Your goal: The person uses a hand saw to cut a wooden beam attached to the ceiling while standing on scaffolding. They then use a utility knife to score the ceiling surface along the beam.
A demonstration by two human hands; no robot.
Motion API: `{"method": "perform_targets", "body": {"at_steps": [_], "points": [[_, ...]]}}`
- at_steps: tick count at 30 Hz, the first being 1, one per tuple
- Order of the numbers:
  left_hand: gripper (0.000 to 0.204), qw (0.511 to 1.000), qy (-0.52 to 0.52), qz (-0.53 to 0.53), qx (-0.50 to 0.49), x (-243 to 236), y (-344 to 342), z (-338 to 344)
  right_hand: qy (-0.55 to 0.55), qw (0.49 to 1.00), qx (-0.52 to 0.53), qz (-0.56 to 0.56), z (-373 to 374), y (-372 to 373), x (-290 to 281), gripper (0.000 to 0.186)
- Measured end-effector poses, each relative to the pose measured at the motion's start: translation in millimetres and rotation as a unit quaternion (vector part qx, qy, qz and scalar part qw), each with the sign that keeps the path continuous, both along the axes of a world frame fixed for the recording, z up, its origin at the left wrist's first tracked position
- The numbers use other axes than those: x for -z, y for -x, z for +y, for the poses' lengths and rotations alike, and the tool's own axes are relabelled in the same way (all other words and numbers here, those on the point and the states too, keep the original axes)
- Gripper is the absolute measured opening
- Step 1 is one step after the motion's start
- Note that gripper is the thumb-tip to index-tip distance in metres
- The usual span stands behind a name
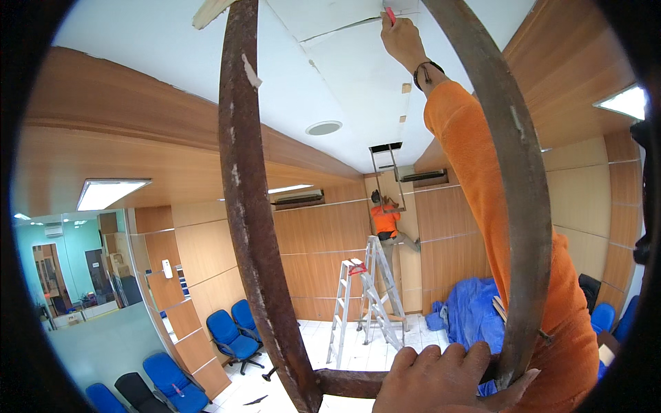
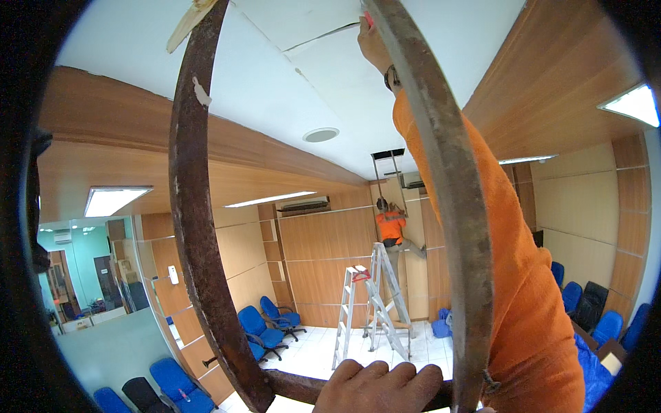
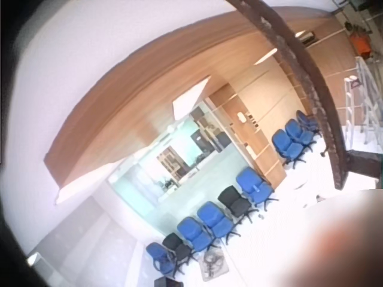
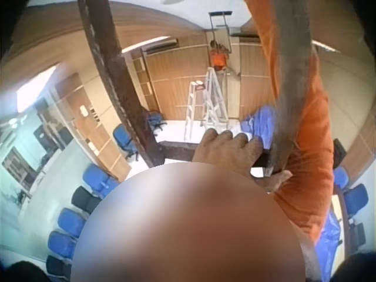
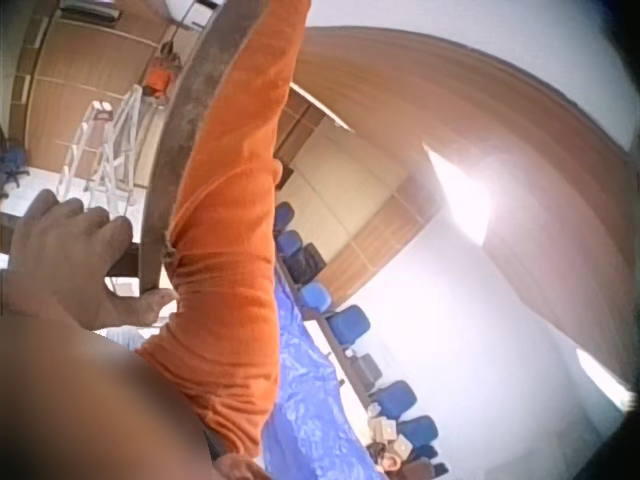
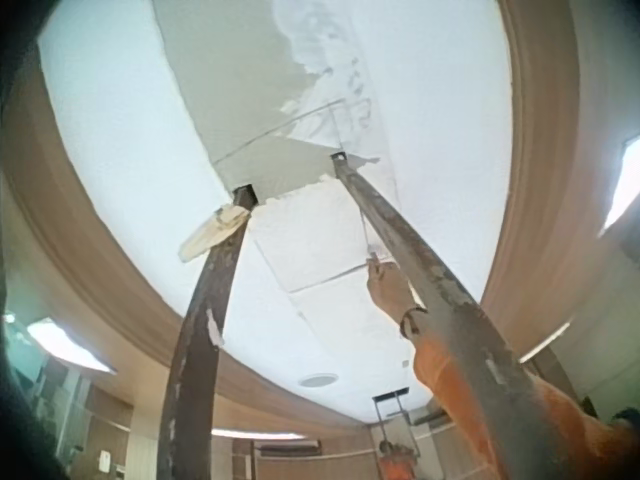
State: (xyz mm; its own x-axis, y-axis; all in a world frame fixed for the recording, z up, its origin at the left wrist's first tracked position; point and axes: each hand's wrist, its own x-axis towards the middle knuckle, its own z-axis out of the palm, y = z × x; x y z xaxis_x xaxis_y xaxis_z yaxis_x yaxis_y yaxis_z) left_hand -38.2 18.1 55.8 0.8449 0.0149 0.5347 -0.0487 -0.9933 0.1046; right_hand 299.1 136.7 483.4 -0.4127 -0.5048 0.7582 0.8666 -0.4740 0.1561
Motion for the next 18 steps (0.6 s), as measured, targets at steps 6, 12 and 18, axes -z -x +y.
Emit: {"method": "perform_targets", "body": {"at_steps": [6, 12, 18], "points": [[0.075, 0.999, 0.023, -0.024, -0.002, 3, -2, 8, 0.05, 0.979, -0.193, 0.046, 13, 6, 7, 0.057], [0.075, 0.999, 0.032, -0.037, -0.007, 2, -6, 7, 0.071, 0.989, -0.118, 0.049, -3, 23, 21, 0.062], [0.074, 0.998, 0.023, -0.047, -0.016, 4, -4, 6, 0.105, 0.979, -0.129, 0.122, -10, 24, 21, 0.049]]}}
